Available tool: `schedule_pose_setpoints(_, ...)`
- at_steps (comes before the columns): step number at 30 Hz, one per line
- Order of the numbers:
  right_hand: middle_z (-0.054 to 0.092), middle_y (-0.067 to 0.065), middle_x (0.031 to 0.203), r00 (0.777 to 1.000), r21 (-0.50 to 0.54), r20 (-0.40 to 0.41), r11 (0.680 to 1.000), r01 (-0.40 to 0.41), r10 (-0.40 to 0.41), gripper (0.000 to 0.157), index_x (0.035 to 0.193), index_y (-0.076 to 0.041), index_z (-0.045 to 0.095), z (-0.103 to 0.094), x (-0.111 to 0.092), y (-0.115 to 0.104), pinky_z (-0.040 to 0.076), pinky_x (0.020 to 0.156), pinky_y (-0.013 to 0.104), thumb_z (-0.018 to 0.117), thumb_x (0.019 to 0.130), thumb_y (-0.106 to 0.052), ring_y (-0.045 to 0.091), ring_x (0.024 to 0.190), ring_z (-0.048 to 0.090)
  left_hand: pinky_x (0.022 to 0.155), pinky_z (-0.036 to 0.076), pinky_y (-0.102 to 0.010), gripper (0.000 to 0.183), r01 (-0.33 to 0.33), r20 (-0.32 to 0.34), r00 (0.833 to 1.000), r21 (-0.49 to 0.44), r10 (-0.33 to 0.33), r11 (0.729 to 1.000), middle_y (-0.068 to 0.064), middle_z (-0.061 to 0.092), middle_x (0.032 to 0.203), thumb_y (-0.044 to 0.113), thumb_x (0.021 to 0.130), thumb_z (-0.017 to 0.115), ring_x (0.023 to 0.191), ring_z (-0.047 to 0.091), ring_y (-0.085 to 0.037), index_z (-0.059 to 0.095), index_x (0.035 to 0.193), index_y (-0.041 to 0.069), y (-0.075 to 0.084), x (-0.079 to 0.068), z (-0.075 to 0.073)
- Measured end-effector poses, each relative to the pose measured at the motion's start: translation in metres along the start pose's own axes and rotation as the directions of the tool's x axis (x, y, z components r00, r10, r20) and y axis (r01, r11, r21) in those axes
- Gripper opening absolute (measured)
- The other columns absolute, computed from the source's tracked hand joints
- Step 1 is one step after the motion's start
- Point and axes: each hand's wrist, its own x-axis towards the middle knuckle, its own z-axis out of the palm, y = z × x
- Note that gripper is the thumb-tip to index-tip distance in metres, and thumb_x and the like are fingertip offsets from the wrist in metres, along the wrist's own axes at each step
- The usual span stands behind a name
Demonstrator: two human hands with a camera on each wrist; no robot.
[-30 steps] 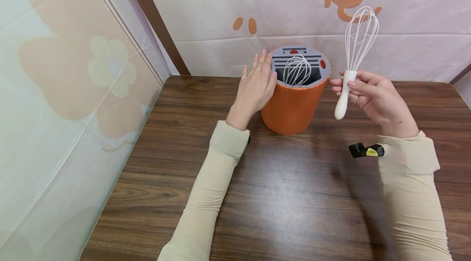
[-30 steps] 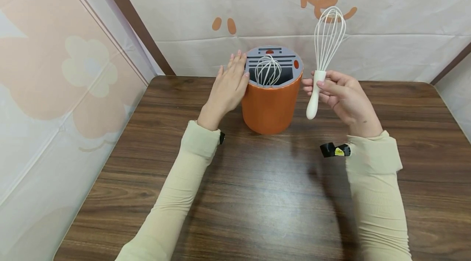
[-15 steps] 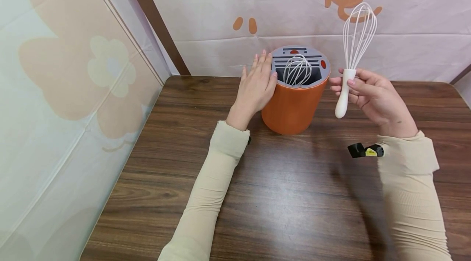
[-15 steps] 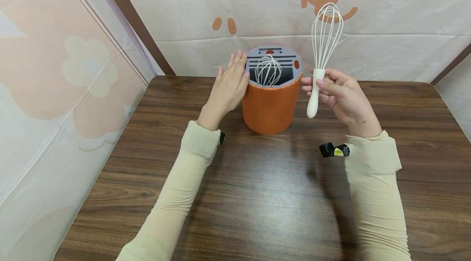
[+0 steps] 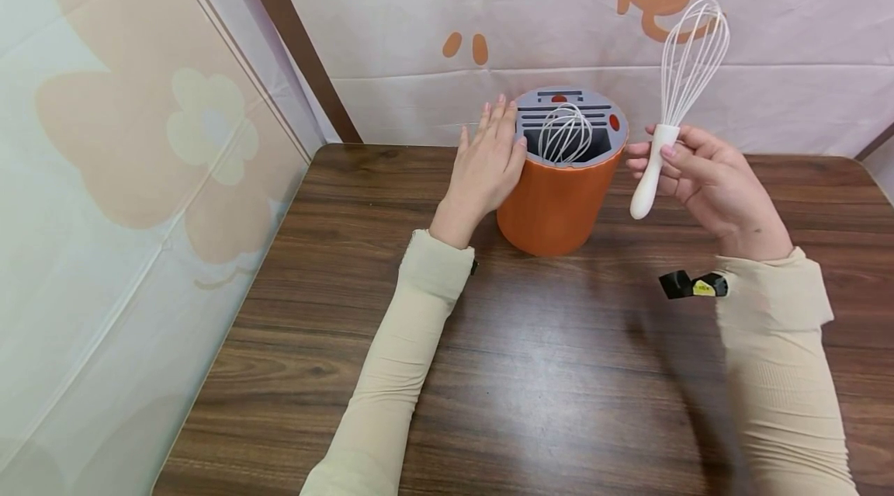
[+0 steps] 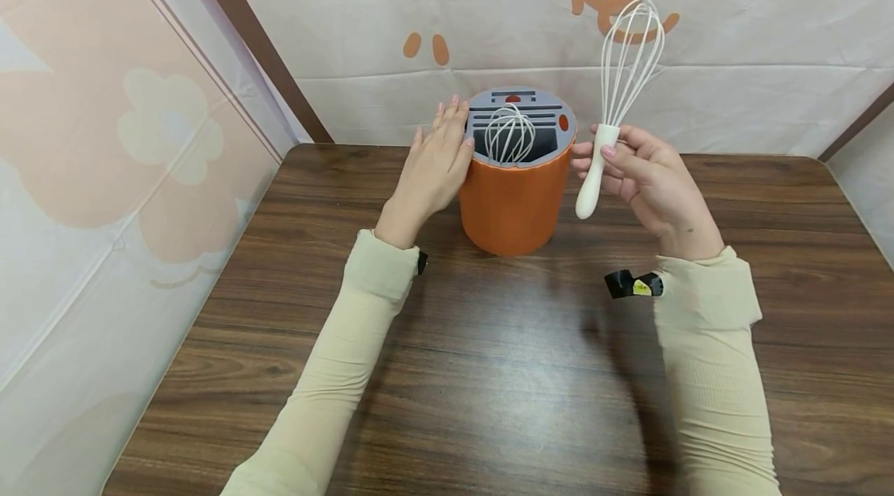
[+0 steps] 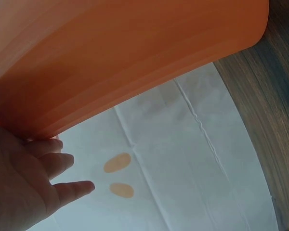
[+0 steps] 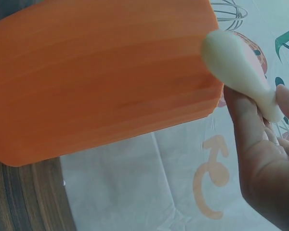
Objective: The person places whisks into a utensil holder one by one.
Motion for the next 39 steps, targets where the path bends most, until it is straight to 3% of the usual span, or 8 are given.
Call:
schedule_pose_setpoints(20, 0.063, 0.027, 0.107, 0.999, -0.057, -0.027, 0.998, 0.026, -0.027, 0.026, 0.117, 0.014, 0.05, 0.01, 0.01, 0.002, 0.049, 0.086, 0.038, 0.037, 0.096, 0.012, 0.034, 0.096, 0.065, 0.113, 0.006, -0.051, 0.056, -0.004, -0.004, 1.0, 0.009, 0.004, 1.0, -0.004, 0.01, 0.158, 0.035, 0.102, 0.023, 0.144, 0.004, -0.02, 0.015, 0.152, 0.01, 0.0, 0.0, 0.001)
schedule_pose_setpoints(39, 0.063, 0.029, 0.105, 0.997, -0.029, -0.048, 0.998, 0.058, -0.059, 0.022, 0.114, 0.016, 0.049, 0.018, 0.021, 0.0, 0.049, 0.086, 0.039, 0.041, 0.094, 0.013, 0.035, 0.093, 0.066, 0.113, 0.004, -0.05, 0.056, -0.002, -0.008, 1.0, -0.002, 0.002, 1.0, -0.003, 0.009, 0.158, 0.035, 0.102, 0.024, 0.144, 0.004, -0.02, 0.014, 0.153, 0.012, 0.0, 0.0, 0.0)
